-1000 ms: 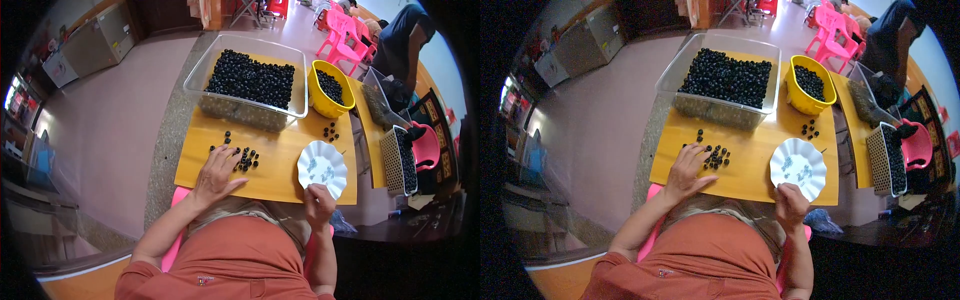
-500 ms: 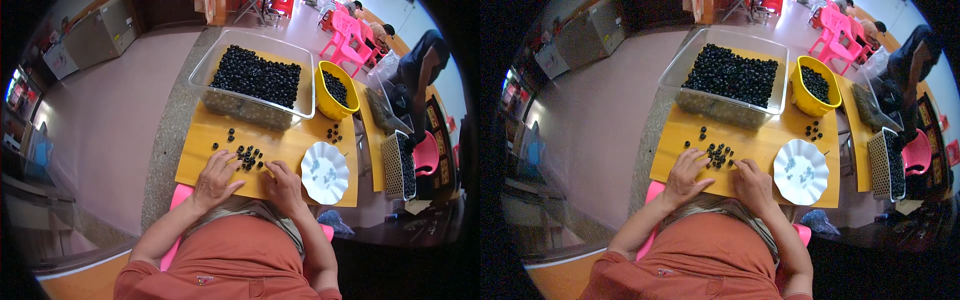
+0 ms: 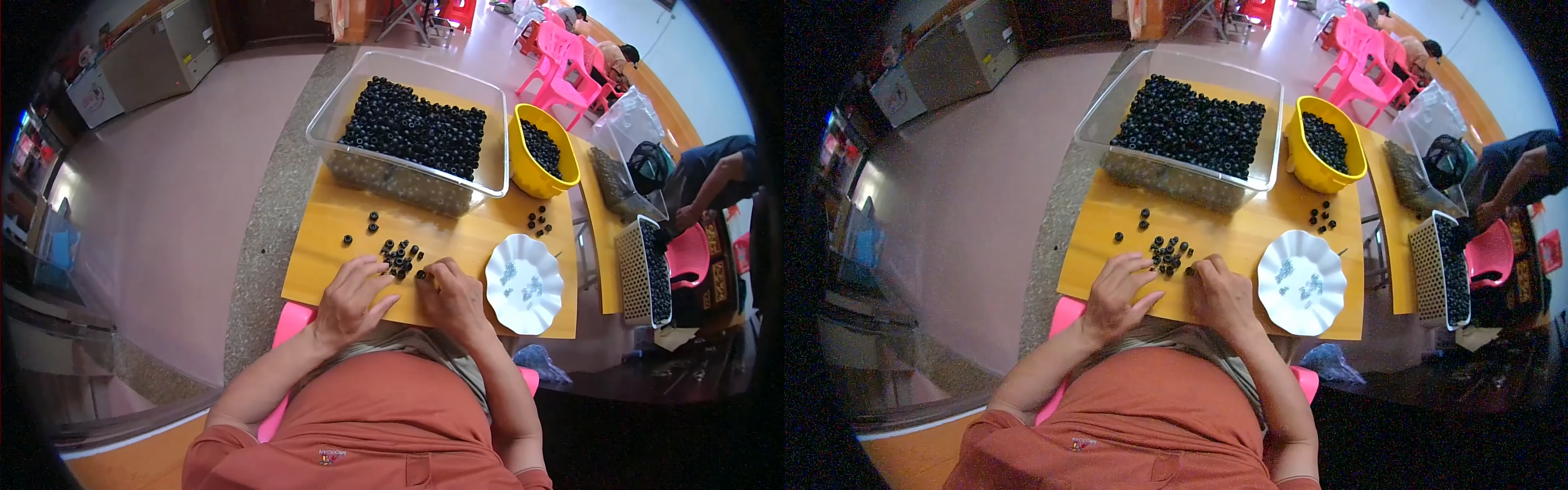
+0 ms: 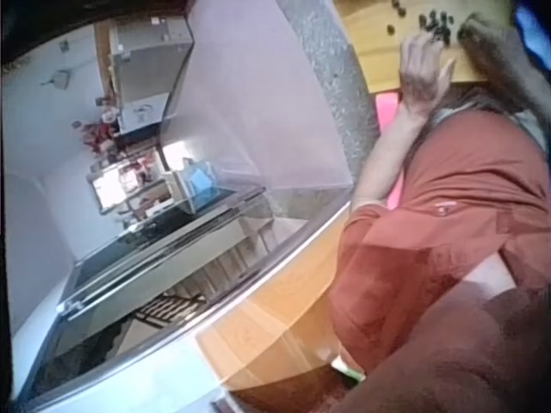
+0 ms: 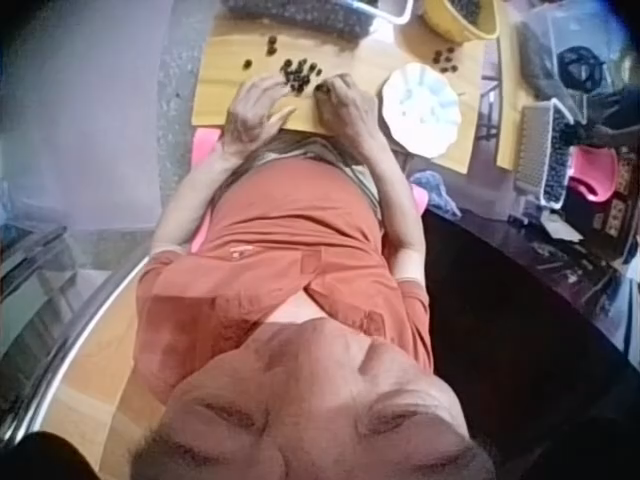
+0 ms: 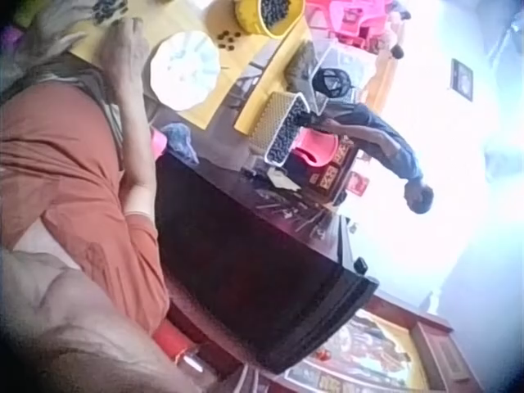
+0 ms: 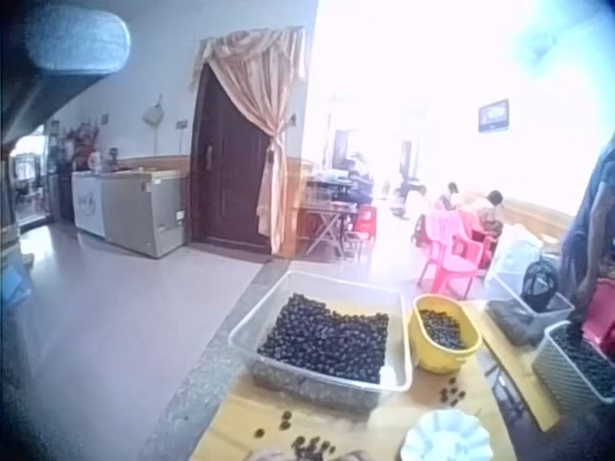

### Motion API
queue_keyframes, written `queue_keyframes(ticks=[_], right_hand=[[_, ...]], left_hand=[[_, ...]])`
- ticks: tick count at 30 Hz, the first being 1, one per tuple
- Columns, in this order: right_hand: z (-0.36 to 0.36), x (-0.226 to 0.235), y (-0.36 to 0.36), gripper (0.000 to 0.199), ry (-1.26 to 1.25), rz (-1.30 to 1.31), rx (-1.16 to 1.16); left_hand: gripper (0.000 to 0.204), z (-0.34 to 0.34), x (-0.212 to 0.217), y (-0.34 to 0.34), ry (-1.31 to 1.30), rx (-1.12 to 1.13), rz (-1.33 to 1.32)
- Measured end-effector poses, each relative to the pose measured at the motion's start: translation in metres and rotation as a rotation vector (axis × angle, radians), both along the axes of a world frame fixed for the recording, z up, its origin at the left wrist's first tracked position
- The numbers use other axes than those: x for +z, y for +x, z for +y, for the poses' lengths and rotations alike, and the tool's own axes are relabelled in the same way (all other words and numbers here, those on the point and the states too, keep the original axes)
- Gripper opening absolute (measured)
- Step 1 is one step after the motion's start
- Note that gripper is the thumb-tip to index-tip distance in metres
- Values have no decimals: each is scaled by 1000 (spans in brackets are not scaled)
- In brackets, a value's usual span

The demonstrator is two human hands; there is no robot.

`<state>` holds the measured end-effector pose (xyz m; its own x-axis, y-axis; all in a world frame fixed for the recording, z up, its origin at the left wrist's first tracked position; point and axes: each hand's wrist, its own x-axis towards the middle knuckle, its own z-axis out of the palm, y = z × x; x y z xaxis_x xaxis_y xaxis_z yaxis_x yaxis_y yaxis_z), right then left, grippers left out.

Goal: Sorting and inspecting small black rubber or plastic rings at a workstation.

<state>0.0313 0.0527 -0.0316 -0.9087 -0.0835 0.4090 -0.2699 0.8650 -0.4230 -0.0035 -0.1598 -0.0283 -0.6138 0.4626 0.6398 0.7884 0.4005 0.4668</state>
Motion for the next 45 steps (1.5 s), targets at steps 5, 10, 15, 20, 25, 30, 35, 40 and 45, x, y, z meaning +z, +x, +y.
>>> queue_keyframes(ticks=[5, 10, 15, 20, 25, 30, 35, 40, 45], right_hand=[[-1, 2, 3, 16, -78, -59, -6], [-5, 15, 5, 21, -132, -78, -19], [-5, 9, 2, 28, -56, -88, 4], [-10, 9, -1, 23, 4, -131, 11], [-7, 2, -2, 20, -32, -148, 30], [-4, 3, 7, 18, -137, -108, 13], [2, -1, 18, 17, -404, -153, -6], [0, -1, 29, 17, -720, -279, 77], [-5, -3, 37, 20, -832, -301, 268]], left_hand=[[32, 2, -3, 3, 65, -27, -13], [28, 2, -4, 3, 95, -30, -8], [20, 3, -6, 1, 92, -30, -23], [16, 4, -9, 2, 105, -31, -58], [15, 6, -10, 2, 113, -34, -64], [16, 8, -10, 7, 197, -54, -144], [15, 11, -9, 16, 233, -53, -261], [16, 13, -8, 25, 301, -37, -633], [18, 12, -5, 26, 353, -196, -953]])
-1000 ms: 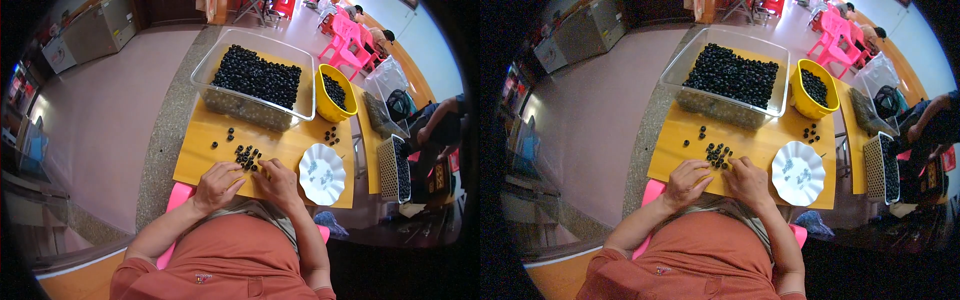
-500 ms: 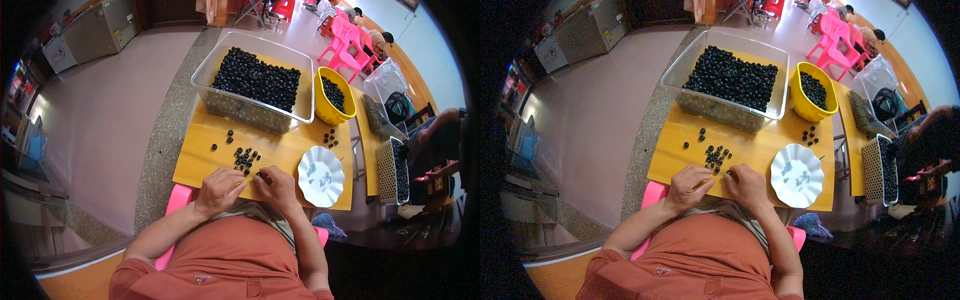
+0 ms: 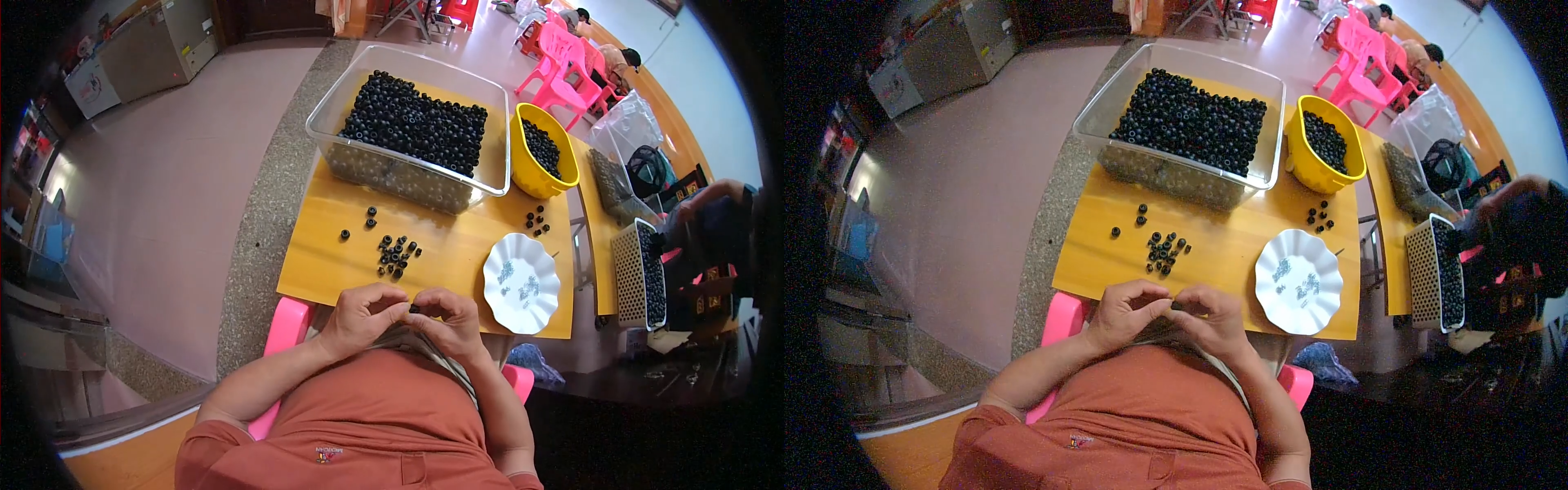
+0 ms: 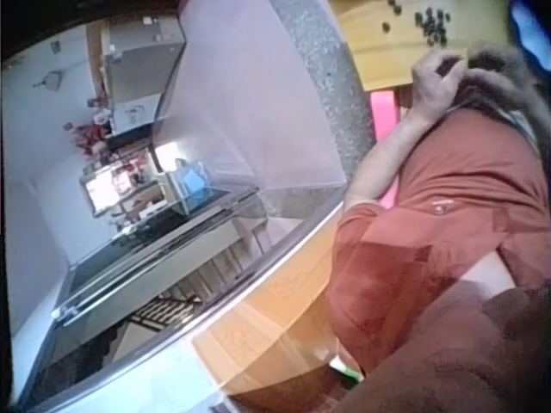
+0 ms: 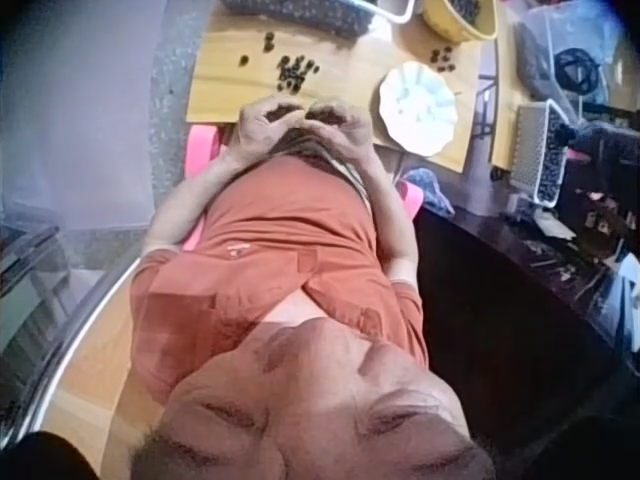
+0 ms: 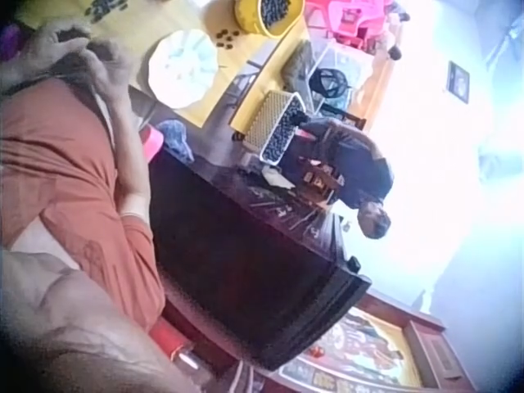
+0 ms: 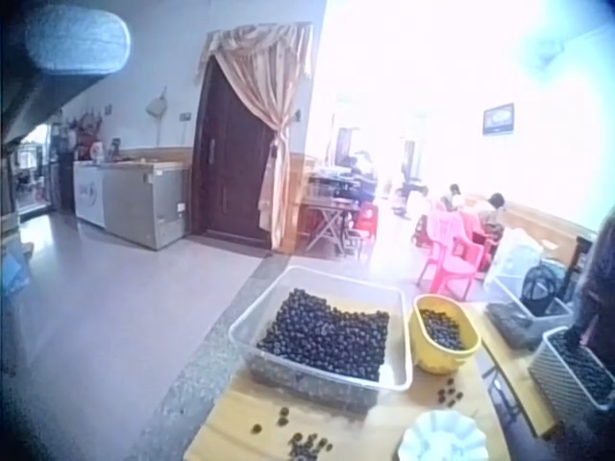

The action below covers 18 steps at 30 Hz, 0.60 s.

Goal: Sorting and inspecting small black rubber or plastic rings at a workstation.

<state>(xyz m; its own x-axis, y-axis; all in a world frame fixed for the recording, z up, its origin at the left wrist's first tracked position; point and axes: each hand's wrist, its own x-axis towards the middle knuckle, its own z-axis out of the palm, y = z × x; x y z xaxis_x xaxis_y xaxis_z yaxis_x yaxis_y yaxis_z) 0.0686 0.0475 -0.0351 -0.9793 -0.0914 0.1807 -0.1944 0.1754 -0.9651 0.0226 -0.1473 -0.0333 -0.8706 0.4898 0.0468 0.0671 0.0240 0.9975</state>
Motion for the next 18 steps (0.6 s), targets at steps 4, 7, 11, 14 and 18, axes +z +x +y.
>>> queue_keyframes(ticks=[4, 7, 11, 14, 18], right_hand=[[-2, 5, 3, 20, 90, 64, 23], [-7, 13, 2, 19, 179, 194, 24], [-9, 9, 1, 22, 215, 283, 8], [-10, 6, 1, 24, 170, 310, -10], [-12, 7, 1, 27, 178, 360, 10]], left_hand=[[17, -2, 0, 0, 60, -85, -133], [17, -4, -1, -3, 223, -165, -357], [16, -5, -1, -6, 348, -216, -520], [16, -4, -3, -7, 400, -228, -561], [16, -4, -8, -6, 456, -254, -578]])
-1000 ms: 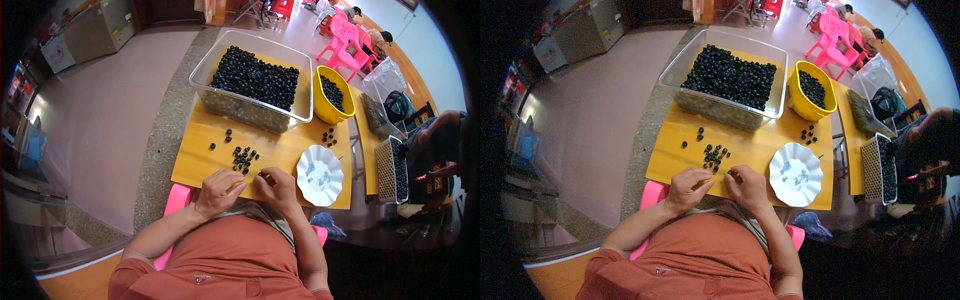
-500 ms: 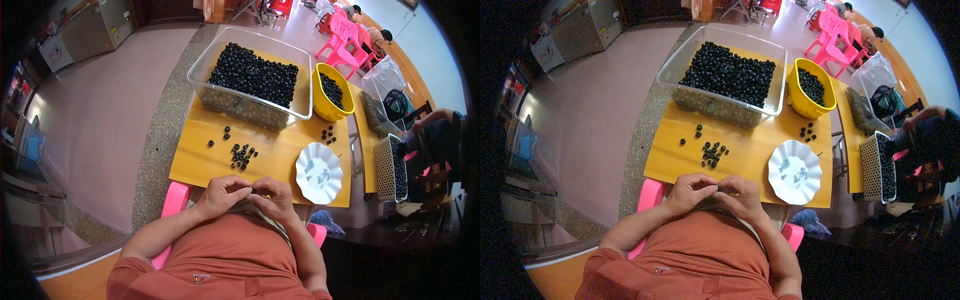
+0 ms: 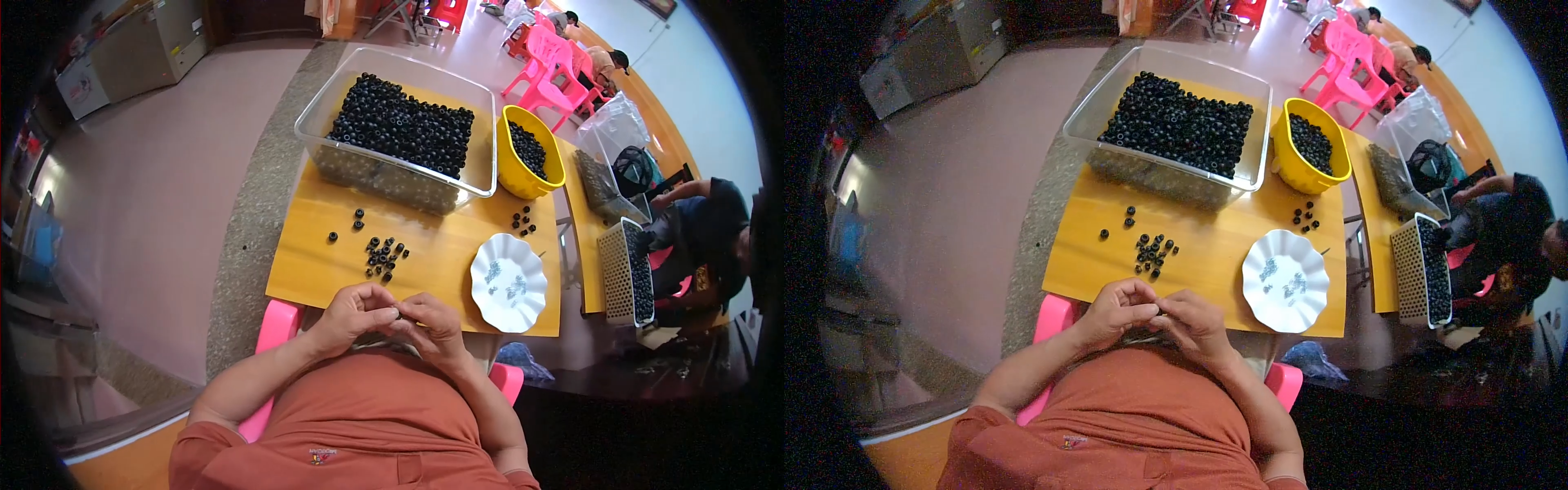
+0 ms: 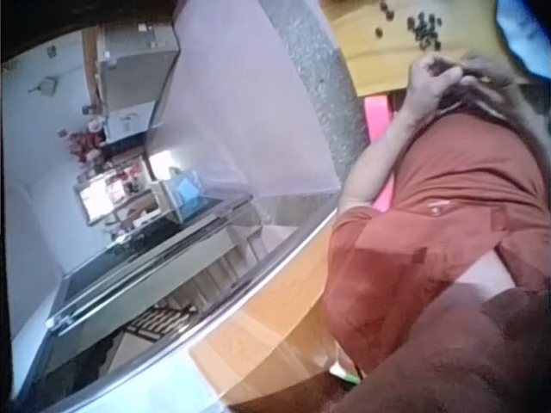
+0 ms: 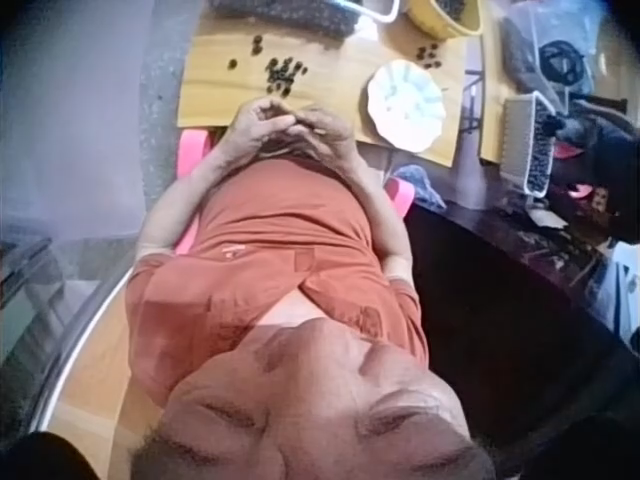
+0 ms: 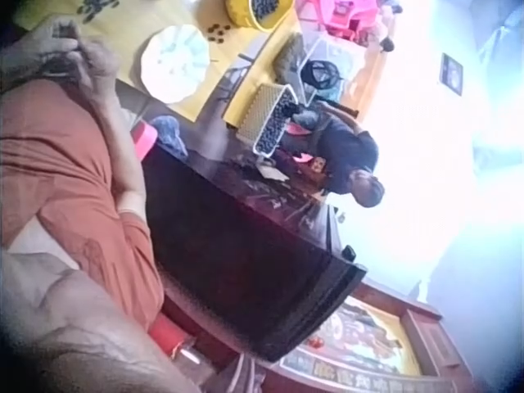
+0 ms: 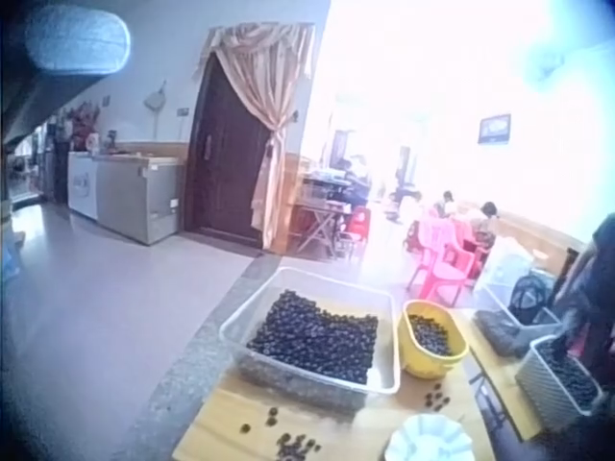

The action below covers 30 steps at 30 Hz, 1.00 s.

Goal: Sorting and inspecting small black rubber or plastic rings at a workstation.

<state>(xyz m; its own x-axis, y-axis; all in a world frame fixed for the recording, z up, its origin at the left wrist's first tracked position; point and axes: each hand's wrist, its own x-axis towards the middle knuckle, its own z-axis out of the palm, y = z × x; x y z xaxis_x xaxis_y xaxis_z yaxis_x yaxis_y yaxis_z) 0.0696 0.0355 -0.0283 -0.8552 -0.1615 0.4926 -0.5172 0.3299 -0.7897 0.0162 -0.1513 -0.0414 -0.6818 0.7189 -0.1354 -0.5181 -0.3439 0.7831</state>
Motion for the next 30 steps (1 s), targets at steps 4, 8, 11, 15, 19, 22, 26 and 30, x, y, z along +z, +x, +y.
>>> queue_keyframes(ticks=[4, 8, 11, 15, 19, 22, 26, 30], right_hand=[[-1, 0, 4, 33, 78, 58, -36], [-3, -4, 7, 35, 183, 122, -121], [-6, -3, 8, 33, 172, 186, -191], [-5, -10, 10, 30, 186, 229, -227], [-6, -7, 7, 29, 180, 231, -194], [-3, -4, 8, 29, 193, 134, -167], [-4, 2, 8, 30, 81, -32, -113], [-2, -8, 6, 28, 13, 24, -94]], left_hand=[[20, 0, 8, 0, -9, -27, -33], [19, 2, 7, 4, 37, -2, -126], [19, 4, 3, 8, 74, 23, -189], [19, 4, 3, 10, 93, 16, -250], [18, 5, 1, 11, 78, 15, -253], [17, 6, 6, 11, 91, 13, -273], [16, 3, 5, 10, 85, 26, -266], [15, 4, 7, 9, 56, 27, -264]])
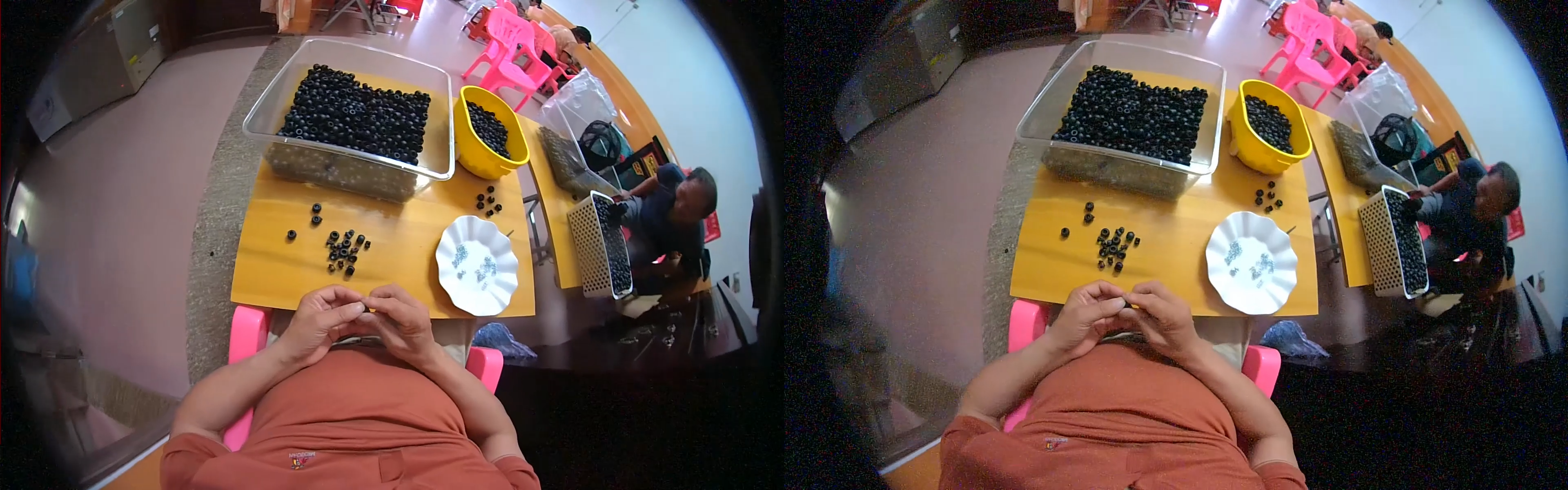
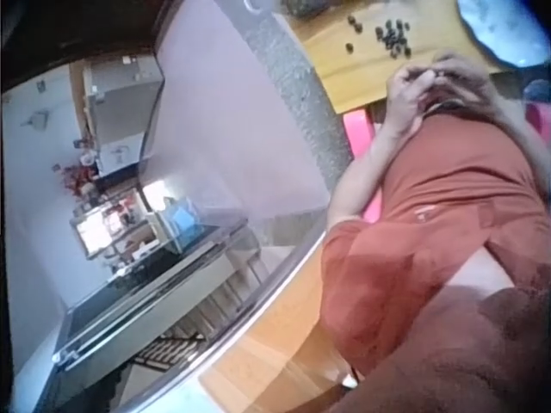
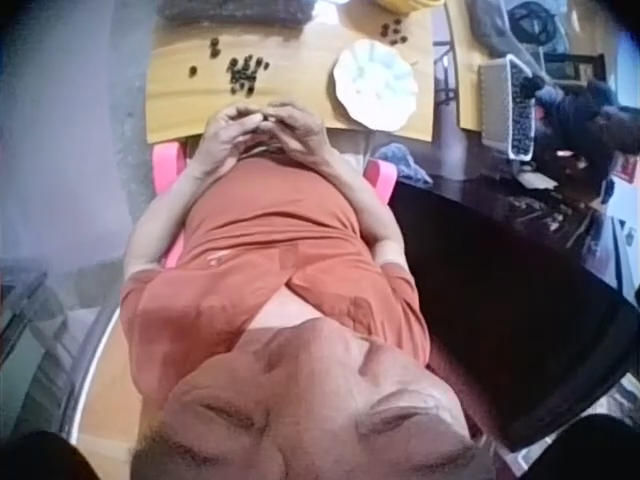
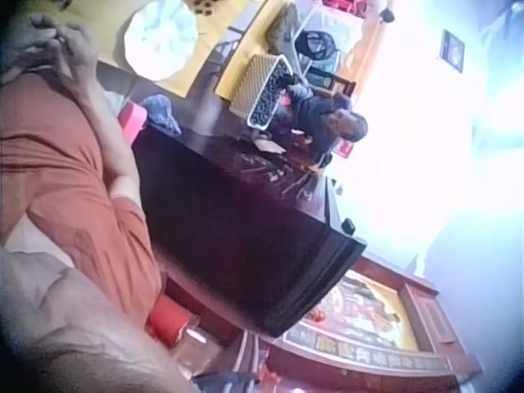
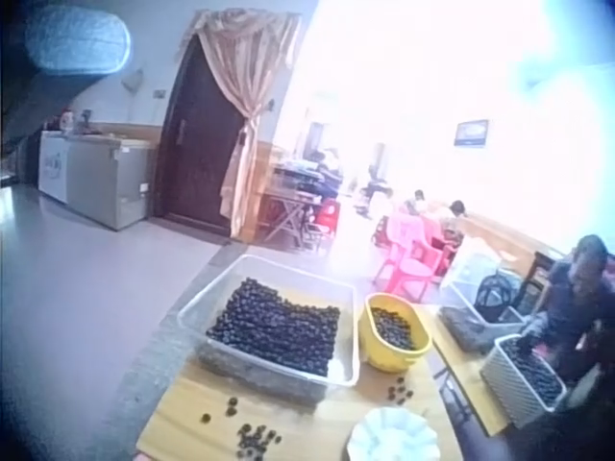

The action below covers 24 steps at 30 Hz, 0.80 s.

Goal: Sorting and inspecting small black rubber or plastic rings at a workstation.

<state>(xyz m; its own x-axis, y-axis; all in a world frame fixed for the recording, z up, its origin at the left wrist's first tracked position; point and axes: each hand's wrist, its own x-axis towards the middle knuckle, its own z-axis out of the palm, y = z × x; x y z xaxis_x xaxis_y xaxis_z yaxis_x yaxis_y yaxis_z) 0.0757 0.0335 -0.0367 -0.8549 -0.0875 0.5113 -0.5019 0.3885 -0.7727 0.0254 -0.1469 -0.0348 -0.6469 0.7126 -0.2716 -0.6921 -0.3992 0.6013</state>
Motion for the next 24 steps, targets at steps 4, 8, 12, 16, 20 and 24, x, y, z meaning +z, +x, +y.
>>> queue_keyframes(ticks=[4, 8, 12, 16, 20, 24], right_hand=[[0, 2, 5, 23, 34, 60, -50], [8, 19, 14, 19, 184, 79, -163], [56, 37, 26, 24, 343, 111, -343], [110, 57, 30, 22, 465, -76, -498], [142, 63, 32, 18, 678, -252, -579], [145, 69, 29, 22, 834, -387, -549]], left_hand=[[15, 1, -2, 2, 15, 9, -17], [14, -1, -3, 2, -14, 45, -35], [13, 0, -2, 2, -32, 61, -36], [13, 2, 1, 4, -46, 39, -42], [13, 2, 1, 2, -59, 14, -19], [13, 2, 2, 2, -80, 4, -8]])
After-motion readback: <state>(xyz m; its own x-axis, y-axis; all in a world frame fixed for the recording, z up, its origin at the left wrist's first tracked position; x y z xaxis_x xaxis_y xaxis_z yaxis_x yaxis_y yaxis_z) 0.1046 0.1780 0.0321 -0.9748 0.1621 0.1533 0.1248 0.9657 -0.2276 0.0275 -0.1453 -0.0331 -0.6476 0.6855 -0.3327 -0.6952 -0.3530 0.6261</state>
